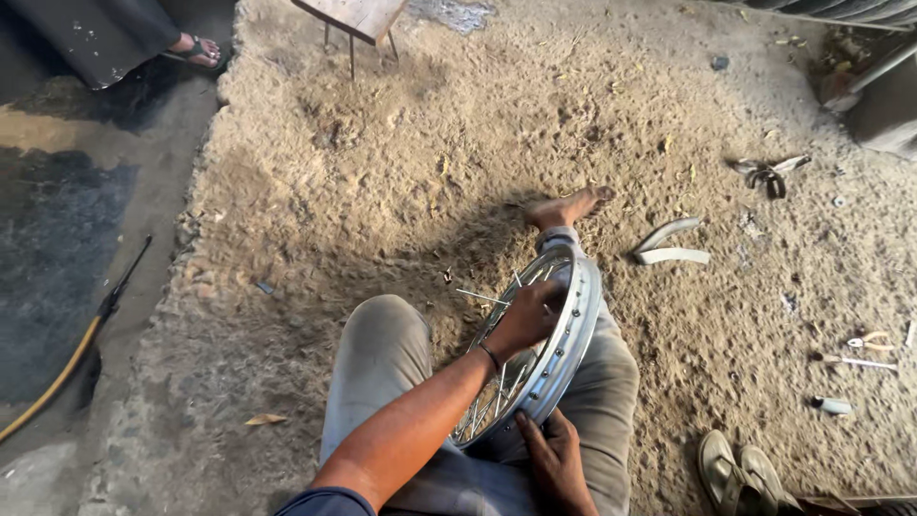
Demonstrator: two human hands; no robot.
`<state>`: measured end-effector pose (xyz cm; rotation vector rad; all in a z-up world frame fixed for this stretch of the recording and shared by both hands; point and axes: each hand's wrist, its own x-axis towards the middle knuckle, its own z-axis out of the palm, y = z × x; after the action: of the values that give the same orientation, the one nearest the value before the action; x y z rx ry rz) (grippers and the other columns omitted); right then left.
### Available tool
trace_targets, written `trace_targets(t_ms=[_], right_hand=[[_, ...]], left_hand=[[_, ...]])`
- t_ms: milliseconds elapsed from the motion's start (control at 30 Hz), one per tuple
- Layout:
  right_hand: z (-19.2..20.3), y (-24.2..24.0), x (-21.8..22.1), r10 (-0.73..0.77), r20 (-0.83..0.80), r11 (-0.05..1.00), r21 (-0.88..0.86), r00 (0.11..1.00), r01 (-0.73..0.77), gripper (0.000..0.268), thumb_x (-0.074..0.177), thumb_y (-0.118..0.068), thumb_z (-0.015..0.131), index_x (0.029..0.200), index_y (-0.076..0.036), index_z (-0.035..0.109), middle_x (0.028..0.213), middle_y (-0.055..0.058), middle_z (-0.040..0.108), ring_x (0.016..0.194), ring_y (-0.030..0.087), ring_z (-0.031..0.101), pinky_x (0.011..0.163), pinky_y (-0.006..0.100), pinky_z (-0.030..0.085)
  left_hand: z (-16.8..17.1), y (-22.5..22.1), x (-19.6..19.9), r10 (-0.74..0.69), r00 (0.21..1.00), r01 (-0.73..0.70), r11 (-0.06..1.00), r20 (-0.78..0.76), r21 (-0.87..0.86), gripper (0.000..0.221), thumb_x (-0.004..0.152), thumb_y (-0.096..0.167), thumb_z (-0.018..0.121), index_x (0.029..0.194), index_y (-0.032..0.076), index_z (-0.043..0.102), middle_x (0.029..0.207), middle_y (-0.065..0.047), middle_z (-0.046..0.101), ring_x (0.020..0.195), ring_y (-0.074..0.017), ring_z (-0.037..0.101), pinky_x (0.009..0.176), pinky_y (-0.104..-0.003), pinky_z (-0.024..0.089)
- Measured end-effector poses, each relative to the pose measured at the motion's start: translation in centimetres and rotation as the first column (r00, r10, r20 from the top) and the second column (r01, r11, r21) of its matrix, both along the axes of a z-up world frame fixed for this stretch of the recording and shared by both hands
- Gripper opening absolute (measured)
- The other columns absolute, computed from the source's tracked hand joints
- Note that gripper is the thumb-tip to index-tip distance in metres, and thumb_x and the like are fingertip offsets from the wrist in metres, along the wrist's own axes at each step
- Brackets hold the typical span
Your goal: The person works on a metal wheel rim by hand, inserting spokes through the rim holes and then threading small nipple fasteners onto the ends of the spokes to secure them.
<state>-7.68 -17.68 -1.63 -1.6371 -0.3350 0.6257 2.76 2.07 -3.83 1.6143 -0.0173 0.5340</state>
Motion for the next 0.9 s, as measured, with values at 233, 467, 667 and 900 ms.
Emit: trace_targets(t_ms=[233,467,667,900], right_hand=[[0.8,0.0,-0.5,0.016,0.019,0.998,-0.059,1.000,-0.015,0.025,0.098,-0.009,0.064,0.116,0.006,0.072,0.104,0.010,0.078,0.097,0.012,0.066,0.089,0.028,0.052],[1.1,-0.2,-0.1,0.034,0.063,0.998,-0.053,0.997,-0.031,0.026,0.096,-0.011,0.064,0.116,0.006,0.071,0.105,0.008,0.079,0.098,0.011,0.066,0.091,0.028,0.052],[1.1,0.2,0.0,0.036,0.100,0.998,-0.063,0.994,-0.030,0.026,0.096,-0.011,0.064,0.115,0.005,0.072,0.103,0.007,0.078,0.096,0.010,0.066,0.088,0.028,0.052],[0.2,0.2,-0.1,0.050,0.081,0.994,-0.105,0.995,-0.041,0.023,0.098,-0.011,0.065,0.113,0.005,0.073,0.099,0.006,0.078,0.093,0.010,0.065,0.086,0.028,0.053]], left_hand=[[1.5,1.4,-0.1,-0.043,0.983,0.086,0.967,-0.179,0.242,0.023,0.091,0.022,0.075,0.096,0.000,0.075,0.089,-0.016,0.075,0.080,-0.0238,0.073,0.076,-0.037,0.056],[1.9,1.4,0.8,-0.226,0.965,0.245,0.959,-0.135,0.145,0.025,0.087,0.027,0.076,0.099,0.004,0.077,0.092,-0.014,0.078,0.080,-0.0250,0.076,0.077,-0.037,0.057],[1.7,2.3,1.1,-0.140,0.977,0.154,0.985,-0.159,0.078,0.025,0.087,0.025,0.074,0.102,0.005,0.076,0.093,-0.017,0.078,0.083,-0.0205,0.075,0.077,-0.036,0.057],[-0.2,2.5,1.5,-0.104,0.987,0.123,0.979,-0.123,0.162,0.026,0.085,0.022,0.075,0.104,0.004,0.075,0.097,-0.021,0.077,0.086,-0.0231,0.075,0.081,-0.037,0.057]])
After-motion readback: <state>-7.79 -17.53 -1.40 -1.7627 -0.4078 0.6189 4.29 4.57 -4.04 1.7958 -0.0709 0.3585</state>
